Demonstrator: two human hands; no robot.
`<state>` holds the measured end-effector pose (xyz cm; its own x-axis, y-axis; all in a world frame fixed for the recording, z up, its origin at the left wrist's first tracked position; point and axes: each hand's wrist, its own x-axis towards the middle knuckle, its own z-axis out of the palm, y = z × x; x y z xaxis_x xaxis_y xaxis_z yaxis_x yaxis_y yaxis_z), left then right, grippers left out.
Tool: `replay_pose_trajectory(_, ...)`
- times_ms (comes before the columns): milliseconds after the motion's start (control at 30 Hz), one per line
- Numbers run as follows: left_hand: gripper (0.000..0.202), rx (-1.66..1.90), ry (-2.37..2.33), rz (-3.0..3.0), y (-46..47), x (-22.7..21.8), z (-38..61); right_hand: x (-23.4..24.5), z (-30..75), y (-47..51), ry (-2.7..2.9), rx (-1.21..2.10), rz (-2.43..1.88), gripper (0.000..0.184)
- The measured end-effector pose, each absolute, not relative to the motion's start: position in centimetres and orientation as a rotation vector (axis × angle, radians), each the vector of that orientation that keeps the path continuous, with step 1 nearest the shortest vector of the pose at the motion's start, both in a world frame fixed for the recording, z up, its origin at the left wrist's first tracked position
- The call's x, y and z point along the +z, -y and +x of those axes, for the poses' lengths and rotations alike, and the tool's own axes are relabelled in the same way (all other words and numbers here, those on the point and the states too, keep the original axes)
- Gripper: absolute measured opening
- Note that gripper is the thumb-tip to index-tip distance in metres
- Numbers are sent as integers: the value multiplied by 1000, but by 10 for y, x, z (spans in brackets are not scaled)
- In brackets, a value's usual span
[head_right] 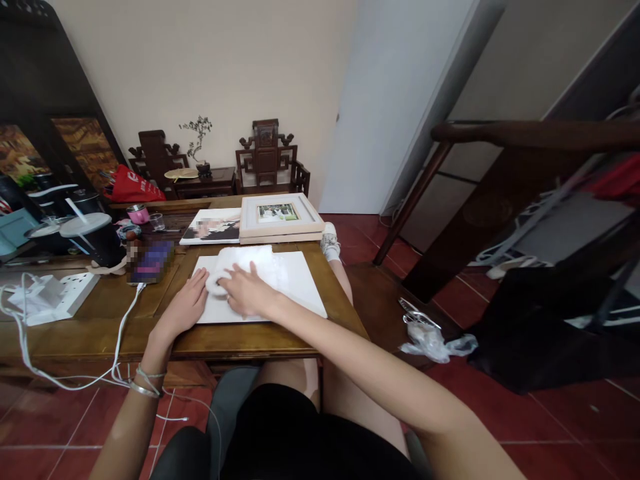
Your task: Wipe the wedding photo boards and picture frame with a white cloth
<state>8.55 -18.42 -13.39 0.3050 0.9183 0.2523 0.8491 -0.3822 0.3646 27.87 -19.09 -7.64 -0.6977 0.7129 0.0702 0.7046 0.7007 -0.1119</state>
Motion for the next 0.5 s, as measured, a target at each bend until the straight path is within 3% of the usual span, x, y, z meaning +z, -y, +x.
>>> replay_pose_trajectory(200, 52, 952, -1616, 2116, 182, -126, 88, -86, 251, 170, 2776, -45, -1371, 47)
replay_pose_trajectory(333, 58, 1181, -1580, 1813, 182, -117, 88, -86, 247, 204, 2868, -96, -1047, 43)
replay_pose_trajectory(500, 59, 1172, -1575, 1808, 187, -114, 90, -71, 268, 241, 2965, 52, -641, 35)
